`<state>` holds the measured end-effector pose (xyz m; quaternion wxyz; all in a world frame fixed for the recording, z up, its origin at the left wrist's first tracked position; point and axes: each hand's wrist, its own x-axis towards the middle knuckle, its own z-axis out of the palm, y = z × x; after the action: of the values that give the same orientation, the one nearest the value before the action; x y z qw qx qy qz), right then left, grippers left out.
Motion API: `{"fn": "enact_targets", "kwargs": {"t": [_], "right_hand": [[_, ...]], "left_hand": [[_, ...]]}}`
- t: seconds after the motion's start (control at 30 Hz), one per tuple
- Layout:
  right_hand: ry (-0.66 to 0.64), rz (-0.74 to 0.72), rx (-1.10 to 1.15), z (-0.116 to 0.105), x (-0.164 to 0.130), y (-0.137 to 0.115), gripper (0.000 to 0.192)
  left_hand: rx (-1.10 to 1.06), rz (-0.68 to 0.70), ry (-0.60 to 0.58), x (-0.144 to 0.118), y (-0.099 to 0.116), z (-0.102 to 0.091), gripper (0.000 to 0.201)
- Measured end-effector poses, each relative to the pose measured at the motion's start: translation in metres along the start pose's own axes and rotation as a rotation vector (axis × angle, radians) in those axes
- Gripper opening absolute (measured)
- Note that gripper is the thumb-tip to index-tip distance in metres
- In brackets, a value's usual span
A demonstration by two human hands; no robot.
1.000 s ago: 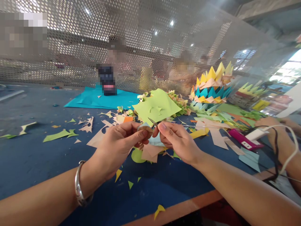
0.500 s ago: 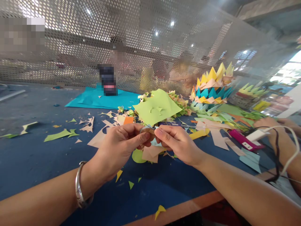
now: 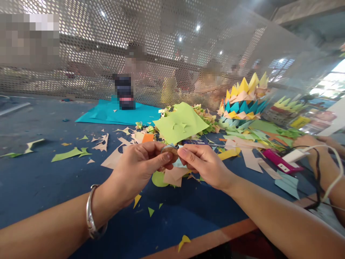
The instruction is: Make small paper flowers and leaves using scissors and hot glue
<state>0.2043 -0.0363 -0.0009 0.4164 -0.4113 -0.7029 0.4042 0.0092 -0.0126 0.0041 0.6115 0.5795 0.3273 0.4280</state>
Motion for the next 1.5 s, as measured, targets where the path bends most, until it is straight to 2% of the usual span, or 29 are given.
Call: {"fn": "enact_targets", "kwargs": {"t": [0.27,0.43,0.63,0.9,1.07,1.27,1.5], "right_hand": [[-0.006,-0.011,0.025,0.001,0.000,-0.001,0.045],[0.010,-0.010,0.129,0.002,0.001,-0.002,0.039],[0.055,0.036,0.137,0.004,0.003,0.002,0.037],[0.124,-0.029,0.087,0.006,0.001,0.001,0.026],[0.122,-0.031,0.092,0.005,0.001,0.000,0.027],[0.055,-0.002,0.177,0.001,-0.001,0.006,0.038],[0.036,0.040,0.098,0.001,-0.002,0.006,0.042]], "left_hand": [[0.008,0.003,0.040,0.001,0.001,0.001,0.012],[0.018,0.015,0.022,0.000,0.002,0.002,0.012],[0.027,0.023,-0.006,-0.001,0.003,0.002,0.017],[-0.118,-0.078,-0.024,-0.004,-0.004,0.003,0.018],[-0.130,-0.086,-0.010,-0.004,-0.004,0.004,0.015],[-0.121,-0.016,0.060,-0.001,-0.002,0.001,0.014],[-0.113,0.097,0.118,0.002,0.000,-0.001,0.006]]}}
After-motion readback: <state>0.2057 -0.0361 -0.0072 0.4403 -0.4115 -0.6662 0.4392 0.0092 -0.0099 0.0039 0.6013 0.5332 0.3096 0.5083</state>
